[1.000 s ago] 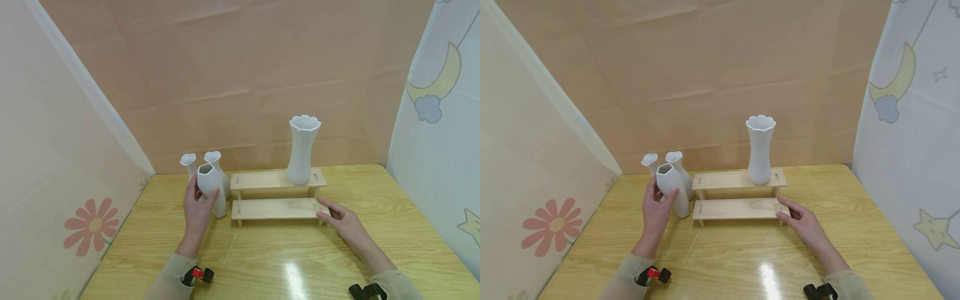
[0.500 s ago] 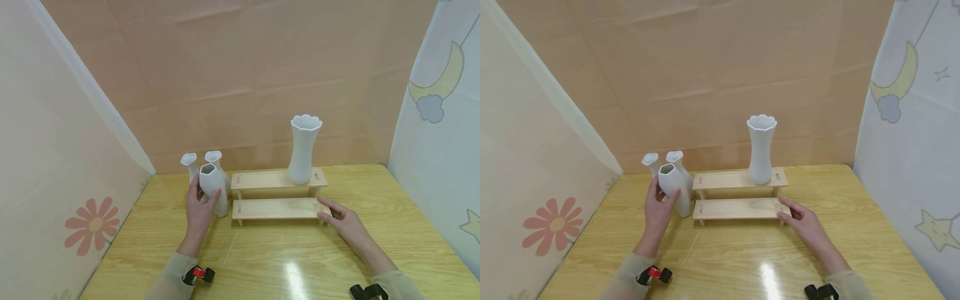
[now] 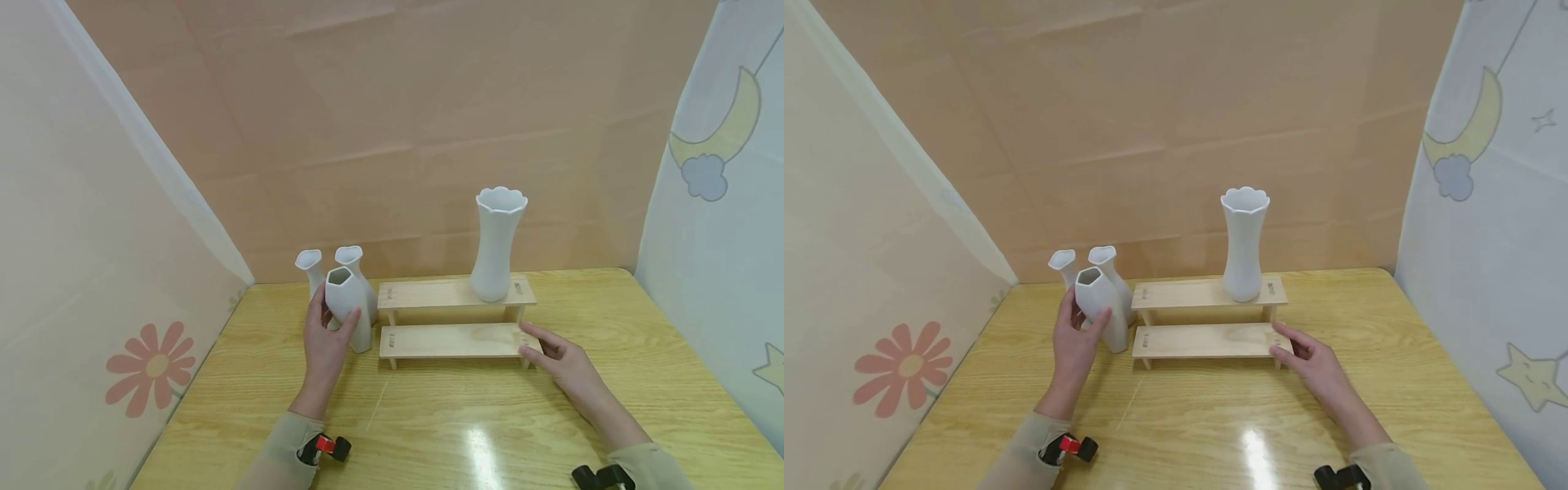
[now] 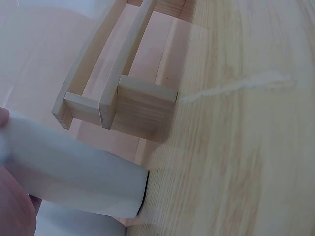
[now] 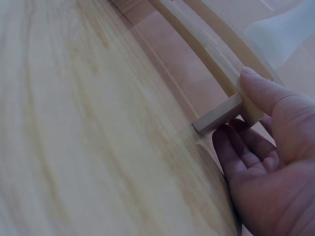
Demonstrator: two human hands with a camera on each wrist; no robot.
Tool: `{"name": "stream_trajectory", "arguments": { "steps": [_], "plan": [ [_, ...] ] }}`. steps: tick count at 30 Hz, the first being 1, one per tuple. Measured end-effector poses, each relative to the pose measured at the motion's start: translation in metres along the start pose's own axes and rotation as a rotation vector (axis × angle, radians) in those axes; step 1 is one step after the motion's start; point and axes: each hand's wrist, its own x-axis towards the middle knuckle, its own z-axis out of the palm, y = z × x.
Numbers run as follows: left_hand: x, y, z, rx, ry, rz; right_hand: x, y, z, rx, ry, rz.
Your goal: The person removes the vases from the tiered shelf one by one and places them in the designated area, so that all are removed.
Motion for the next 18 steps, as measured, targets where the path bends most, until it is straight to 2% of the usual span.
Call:
{"name": "stream_trajectory", "arguments": {
  "steps": [11, 18],
  "plan": [
    [0.0005, 0.0004, -0.0025, 0.004, -0.025, -0.025, 0.0014, 0.0018, -0.0003, 0.000, -0.002, -0.013],
    [0.0015, 0.0019, -0.0037, 0.002, -0.059, 0.005, 0.0017, 0.0019, -0.0014, 0.006, -0.007, -0.003]
  ]
}}
